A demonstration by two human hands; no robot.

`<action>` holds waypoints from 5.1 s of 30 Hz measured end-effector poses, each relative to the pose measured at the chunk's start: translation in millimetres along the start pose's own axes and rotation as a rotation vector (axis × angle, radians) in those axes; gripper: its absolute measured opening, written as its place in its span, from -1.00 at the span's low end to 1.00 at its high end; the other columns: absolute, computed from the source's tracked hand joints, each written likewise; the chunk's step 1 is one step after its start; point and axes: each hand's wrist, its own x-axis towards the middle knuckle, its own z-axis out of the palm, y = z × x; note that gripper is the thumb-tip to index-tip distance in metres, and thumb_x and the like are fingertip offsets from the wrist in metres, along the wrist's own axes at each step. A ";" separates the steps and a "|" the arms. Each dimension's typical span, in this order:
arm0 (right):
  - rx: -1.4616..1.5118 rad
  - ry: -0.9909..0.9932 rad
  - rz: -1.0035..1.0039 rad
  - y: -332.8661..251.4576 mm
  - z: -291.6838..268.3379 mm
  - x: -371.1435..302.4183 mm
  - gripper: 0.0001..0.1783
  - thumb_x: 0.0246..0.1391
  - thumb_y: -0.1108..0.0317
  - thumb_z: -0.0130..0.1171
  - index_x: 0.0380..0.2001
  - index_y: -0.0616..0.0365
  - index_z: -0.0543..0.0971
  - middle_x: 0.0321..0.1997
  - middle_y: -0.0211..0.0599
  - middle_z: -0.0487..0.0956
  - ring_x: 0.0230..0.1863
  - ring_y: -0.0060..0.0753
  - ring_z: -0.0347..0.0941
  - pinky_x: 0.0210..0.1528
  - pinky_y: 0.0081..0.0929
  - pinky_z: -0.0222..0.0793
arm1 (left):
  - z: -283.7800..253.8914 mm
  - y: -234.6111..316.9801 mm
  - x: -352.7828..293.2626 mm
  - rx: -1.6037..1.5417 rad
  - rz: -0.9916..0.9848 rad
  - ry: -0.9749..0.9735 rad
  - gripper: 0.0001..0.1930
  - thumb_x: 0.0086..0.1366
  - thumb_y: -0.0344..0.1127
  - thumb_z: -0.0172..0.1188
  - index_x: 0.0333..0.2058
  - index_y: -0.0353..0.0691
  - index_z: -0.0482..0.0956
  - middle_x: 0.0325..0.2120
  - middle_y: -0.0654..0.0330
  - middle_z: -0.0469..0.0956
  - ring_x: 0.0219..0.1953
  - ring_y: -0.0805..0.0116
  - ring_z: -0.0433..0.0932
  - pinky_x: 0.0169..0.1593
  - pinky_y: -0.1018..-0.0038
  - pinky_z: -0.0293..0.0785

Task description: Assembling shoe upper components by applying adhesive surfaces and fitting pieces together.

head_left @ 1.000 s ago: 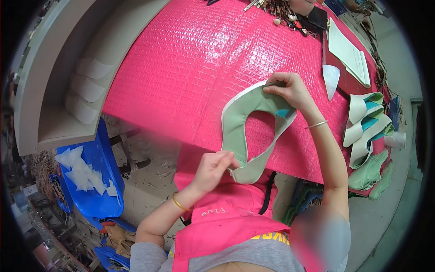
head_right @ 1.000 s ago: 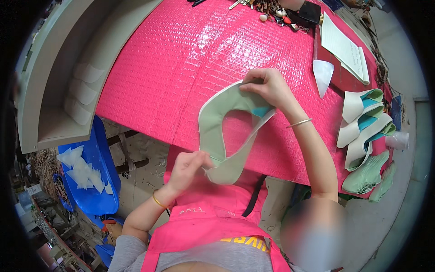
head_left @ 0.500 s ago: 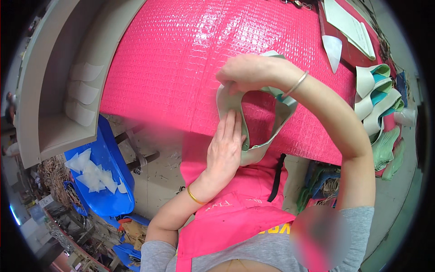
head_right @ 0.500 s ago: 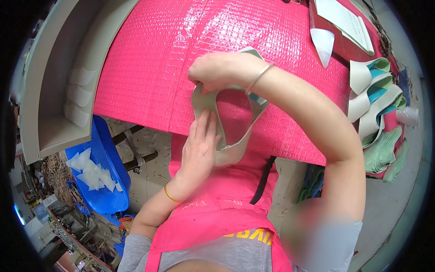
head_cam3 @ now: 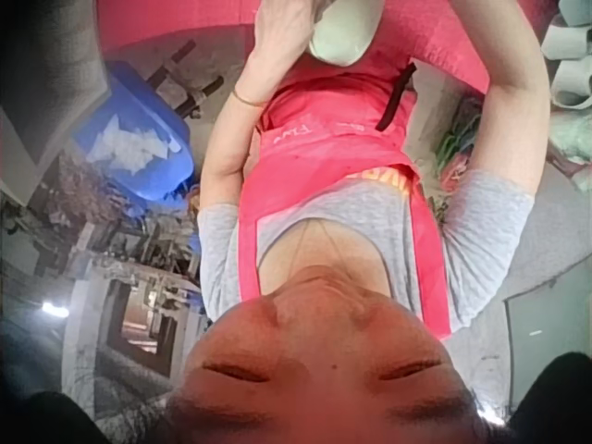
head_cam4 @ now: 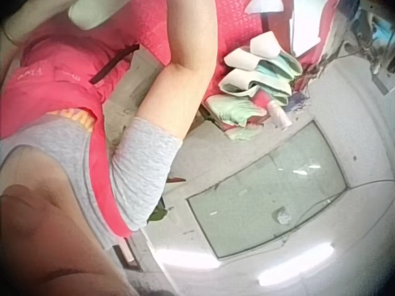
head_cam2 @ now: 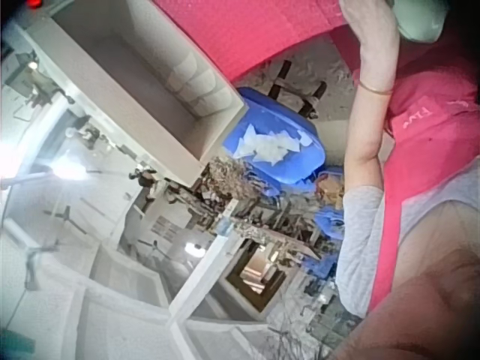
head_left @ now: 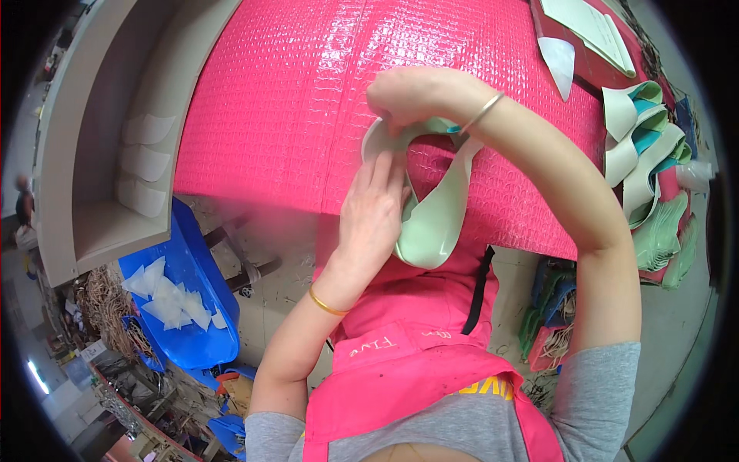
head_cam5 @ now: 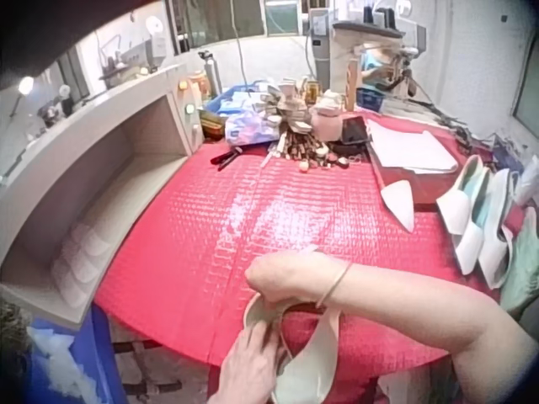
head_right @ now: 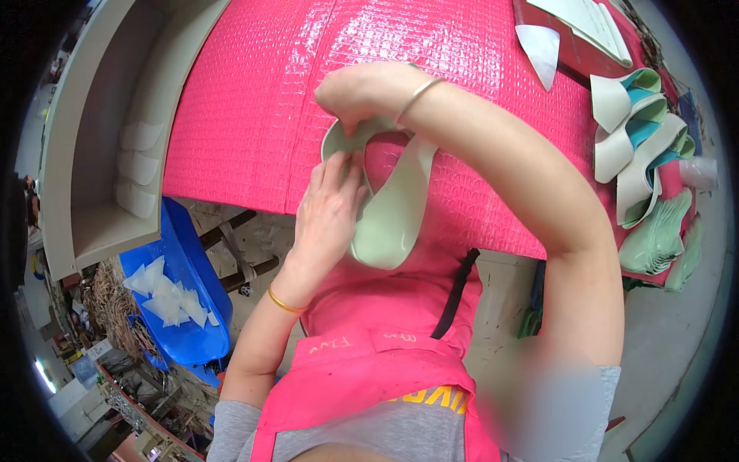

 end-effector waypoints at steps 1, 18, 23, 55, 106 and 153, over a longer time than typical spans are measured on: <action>0.002 0.002 0.006 3.5 1.6 2.5 -0.81 -0.29 0.35 0.20 -0.54 0.23 0.57 -0.54 -0.02 0.51 -0.43 -0.04 0.46 -0.38 -0.25 0.37 | -2.7 2.2 1.4 0.020 -0.008 -0.022 -0.55 0.03 -0.36 0.11 -0.05 -0.31 0.33 -0.27 0.10 0.27 -0.25 0.19 0.30 -0.19 0.39 0.36; 0.090 -0.253 0.252 16.0 -19.9 -16.4 -0.67 -0.27 0.25 0.25 -0.42 0.26 0.54 -0.47 -0.07 0.54 -0.45 -0.17 0.50 -0.41 -0.34 0.40 | 8.2 -11.5 24.5 0.110 0.143 0.083 -0.56 -0.02 -0.35 0.16 -0.10 -0.25 0.39 -0.18 0.13 0.34 -0.13 0.18 0.33 -0.04 0.38 0.33; 0.077 -0.206 0.302 24.2 0.3 -4.8 -0.61 -0.24 0.20 0.22 -0.35 0.27 0.52 -0.39 -0.01 0.53 -0.33 -0.09 0.48 -0.31 -0.31 0.38 | -0.2 -17.2 35.4 -0.021 0.119 -0.077 -0.61 -0.03 -0.35 0.17 -0.15 -0.28 0.42 -0.23 0.13 0.35 -0.16 0.19 0.34 -0.02 0.36 0.33; 0.387 0.032 0.374 36.1 22.2 -64.7 -0.68 -0.29 0.35 0.25 -0.38 0.29 0.52 -0.49 -0.02 0.54 -0.43 -0.16 0.49 -0.34 -0.36 0.36 | 17.4 11.2 13.3 -0.116 0.179 0.001 -0.51 -0.05 -0.40 0.19 -0.08 -0.39 0.36 -0.09 0.00 0.35 -0.05 0.14 0.34 -0.01 0.41 0.33; 0.213 -0.095 0.501 47.8 23.5 -119.3 -0.65 -0.23 0.28 0.21 -0.41 0.35 0.47 -0.44 0.05 0.49 -0.34 -0.03 0.44 -0.28 -0.32 0.33 | 38.7 16.0 73.8 -0.192 0.333 -0.018 -0.71 0.04 -0.32 0.09 -0.26 -0.38 0.44 -0.34 0.15 0.36 -0.21 0.25 0.34 -0.08 0.44 0.32; 0.410 0.483 0.674 7.2 65.8 -108.3 -0.77 -0.14 0.32 0.16 -0.48 0.30 0.48 -0.53 0.07 0.47 -0.41 0.07 0.42 -0.39 -0.20 0.28 | 28.8 8.5 23.2 -0.166 0.298 0.048 -0.59 0.03 -0.35 0.10 -0.08 -0.31 0.39 -0.15 0.14 0.39 -0.10 0.23 0.33 -0.04 0.40 0.32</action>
